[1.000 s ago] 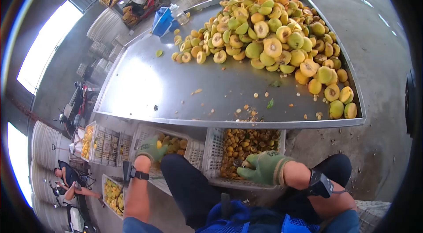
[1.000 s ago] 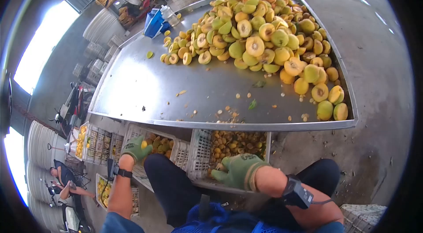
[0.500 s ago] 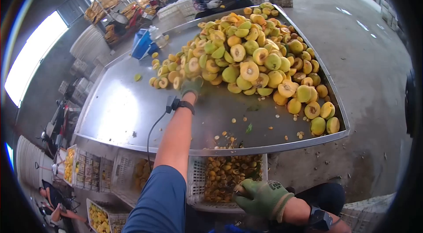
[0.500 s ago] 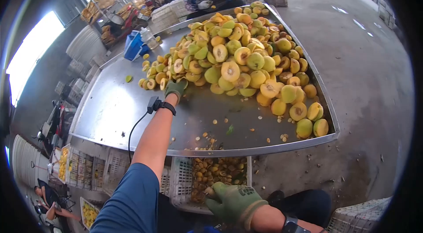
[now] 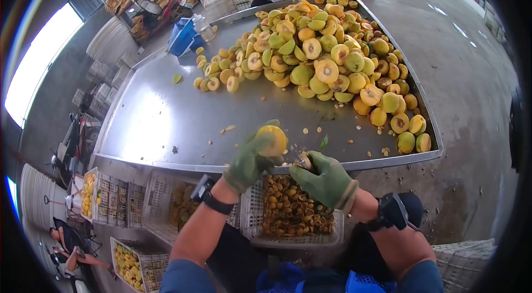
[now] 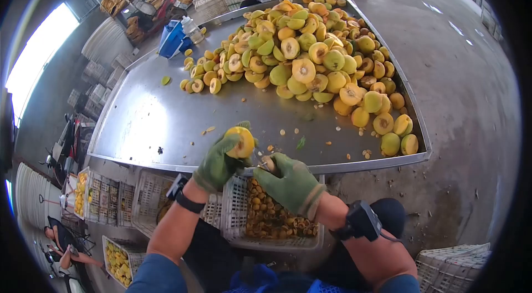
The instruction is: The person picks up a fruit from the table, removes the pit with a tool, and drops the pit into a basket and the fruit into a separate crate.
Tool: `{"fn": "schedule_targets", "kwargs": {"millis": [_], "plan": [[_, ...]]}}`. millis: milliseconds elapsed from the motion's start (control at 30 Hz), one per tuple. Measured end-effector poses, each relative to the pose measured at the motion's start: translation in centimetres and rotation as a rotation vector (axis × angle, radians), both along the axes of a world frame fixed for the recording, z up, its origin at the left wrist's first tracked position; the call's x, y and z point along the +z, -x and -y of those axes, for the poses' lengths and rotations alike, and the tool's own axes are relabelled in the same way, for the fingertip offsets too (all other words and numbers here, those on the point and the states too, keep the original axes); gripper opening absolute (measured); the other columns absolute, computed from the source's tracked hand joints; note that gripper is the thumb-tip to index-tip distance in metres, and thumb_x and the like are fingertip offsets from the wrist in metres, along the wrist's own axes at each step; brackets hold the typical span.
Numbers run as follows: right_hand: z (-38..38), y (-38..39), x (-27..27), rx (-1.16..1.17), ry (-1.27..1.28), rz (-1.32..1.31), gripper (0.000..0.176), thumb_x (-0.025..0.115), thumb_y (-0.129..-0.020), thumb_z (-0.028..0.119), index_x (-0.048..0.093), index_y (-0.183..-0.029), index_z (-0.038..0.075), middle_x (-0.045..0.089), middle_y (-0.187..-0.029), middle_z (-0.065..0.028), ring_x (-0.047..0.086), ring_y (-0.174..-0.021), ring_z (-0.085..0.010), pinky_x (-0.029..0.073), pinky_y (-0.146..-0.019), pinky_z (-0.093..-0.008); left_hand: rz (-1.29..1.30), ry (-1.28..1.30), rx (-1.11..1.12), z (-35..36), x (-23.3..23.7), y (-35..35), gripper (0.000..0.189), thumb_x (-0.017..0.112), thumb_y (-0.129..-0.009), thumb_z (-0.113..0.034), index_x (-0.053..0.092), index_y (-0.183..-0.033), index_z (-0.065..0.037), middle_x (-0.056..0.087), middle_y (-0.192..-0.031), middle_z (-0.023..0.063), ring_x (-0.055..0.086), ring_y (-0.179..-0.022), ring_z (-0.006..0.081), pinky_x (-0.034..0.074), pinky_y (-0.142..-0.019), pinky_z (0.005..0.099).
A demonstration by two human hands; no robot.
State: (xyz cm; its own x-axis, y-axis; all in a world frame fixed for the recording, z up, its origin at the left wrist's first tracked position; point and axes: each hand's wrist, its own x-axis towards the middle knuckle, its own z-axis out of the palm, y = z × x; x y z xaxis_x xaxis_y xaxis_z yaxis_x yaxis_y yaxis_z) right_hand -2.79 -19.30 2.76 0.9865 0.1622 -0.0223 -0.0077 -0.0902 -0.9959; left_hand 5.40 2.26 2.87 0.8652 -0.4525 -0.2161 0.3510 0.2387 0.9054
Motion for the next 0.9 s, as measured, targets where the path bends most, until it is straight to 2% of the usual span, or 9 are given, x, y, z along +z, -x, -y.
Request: {"fn": "schedule_targets", "kwargs": {"millis": [67, 167, 233, 300, 367, 533, 667, 767, 900], "plan": [[-1.0, -0.2, 0.2, 0.043, -0.033, -0.102, 0.026, 0.069, -0.096, 0.024, 0.061, -0.092, -0.001, 0.062, -0.074, -0.0046, 0.053, -0.069, -0.0073, 0.049, -0.062, -0.0307, -0.165, 0.262, -0.018, 0.7, 0.4, 1.9, 0.055, 0.047, -0.108, -0.047, 0.05, -0.144, -0.006, 0.065, -0.13, 0.0141, 0.068, -0.107, 0.0247, 0.06, -0.088, 0.0375], [-2.7, -0.7, -1.6, 0.02, -0.131, -0.069, 0.026, 0.069, -0.096, 0.024, 0.062, -0.098, -0.001, 0.063, -0.076, -0.0038, 0.054, -0.071, -0.0073, 0.049, -0.064, -0.0304, -0.019, 0.317, 0.117, 1.4, -2.8, 2.8, 0.055, 0.046, -0.108, -0.047, 0.05, -0.144, -0.005, 0.064, -0.132, 0.0147, 0.065, -0.116, 0.0262, 0.055, -0.099, 0.0434], [-2.8, -0.7, -3.0, -0.036, -0.094, -0.023, 0.027, 0.069, -0.096, 0.024, 0.063, -0.104, -0.001, 0.064, -0.078, -0.0036, 0.057, -0.073, -0.0078, 0.05, -0.065, -0.0304, 0.563, -0.274, 0.075, 1.1, -3.0, 3.6, 0.053, 0.047, -0.108, -0.045, 0.052, -0.143, -0.005, 0.064, -0.131, 0.0149, 0.065, -0.117, 0.0258, 0.055, -0.099, 0.0443], [-2.1, -1.3, -3.4, -0.097, 0.05, -0.01, 0.029, 0.068, -0.097, 0.023, 0.063, -0.11, -0.001, 0.064, -0.079, -0.0037, 0.059, -0.075, -0.0085, 0.051, -0.068, -0.0306, 0.553, -0.278, 0.053, 1.2, -2.2, 4.6, 0.048, 0.048, -0.108, -0.04, 0.054, -0.14, -0.005, 0.064, -0.131, 0.014, 0.065, -0.115, 0.0248, 0.056, -0.098, 0.0428], [-1.7, -1.3, -2.1, -0.108, 0.1, -0.01, 0.027, 0.069, -0.096, 0.022, 0.062, -0.107, -0.002, 0.066, -0.079, -0.0105, 0.066, -0.072, -0.0212, 0.052, -0.068, -0.0363, -0.061, 0.289, 0.056, 1.4, -1.8, 5.1, 0.04, 0.05, -0.108, -0.031, 0.056, -0.137, -0.005, 0.062, -0.131, 0.0122, 0.066, -0.109, 0.0231, 0.058, -0.094, 0.0388], [-2.8, -1.2, -4.0, -0.091, 0.226, 0.341, 0.027, 0.074, -0.092, 0.024, 0.062, -0.1, 0.001, 0.068, -0.084, -0.0195, 0.065, -0.075, -0.0408, 0.052, -0.069, -0.043, 0.086, -0.032, 0.113, 0.1, -3.7, 3.5, 0.047, 0.048, -0.108, -0.041, 0.058, -0.135, -0.004, 0.069, -0.121, 0.0119, 0.068, -0.108, 0.0237, 0.059, -0.087, 0.0367], [-3.2, -0.7, -3.9, -0.084, 0.362, 0.356, 0.024, 0.077, -0.09, 0.018, 0.06, -0.097, 0.004, 0.064, -0.078, -0.0149, 0.061, -0.067, -0.0314, 0.05, -0.065, -0.0392, -0.021, 0.166, 0.227, -0.5, -3.8, 3.6, 0.049, 0.042, -0.111, -0.041, 0.052, -0.142, -0.005, 0.067, -0.121, 0.0157, 0.069, -0.102, 0.0229, 0.062, -0.077, 0.0326], [-3.3, 0.5, -3.3, -0.007, 0.411, 0.261, 0.023, 0.073, -0.092, 0.021, 0.061, -0.101, 0.003, 0.067, -0.087, -0.0194, 0.064, -0.079, -0.0395, 0.051, -0.071, -0.0445, 0.06, 0.222, 0.26, -0.1, -4.5, 4.0, 0.051, 0.041, -0.111, -0.043, 0.056, -0.138, -0.002, 0.069, -0.119, 0.0172, 0.068, -0.107, 0.0262, 0.057, -0.094, 0.0391], [-3.7, 0.5, -3.1, 0.023, 0.381, 0.147, 0.033, 0.069, -0.095, 0.032, 0.063, -0.108, 0.003, 0.07, -0.101, -0.0235, 0.066, -0.096, -0.0446, 0.052, -0.082, -0.0491, 0.139, 0.151, 0.277, 1.2, -3.8, 4.9, 0.053, 0.04, -0.111, -0.044, 0.054, -0.139, -0.001, 0.068, -0.124, 0.0193, 0.068, -0.108, 0.0264, 0.056, -0.097, 0.0401]]}}
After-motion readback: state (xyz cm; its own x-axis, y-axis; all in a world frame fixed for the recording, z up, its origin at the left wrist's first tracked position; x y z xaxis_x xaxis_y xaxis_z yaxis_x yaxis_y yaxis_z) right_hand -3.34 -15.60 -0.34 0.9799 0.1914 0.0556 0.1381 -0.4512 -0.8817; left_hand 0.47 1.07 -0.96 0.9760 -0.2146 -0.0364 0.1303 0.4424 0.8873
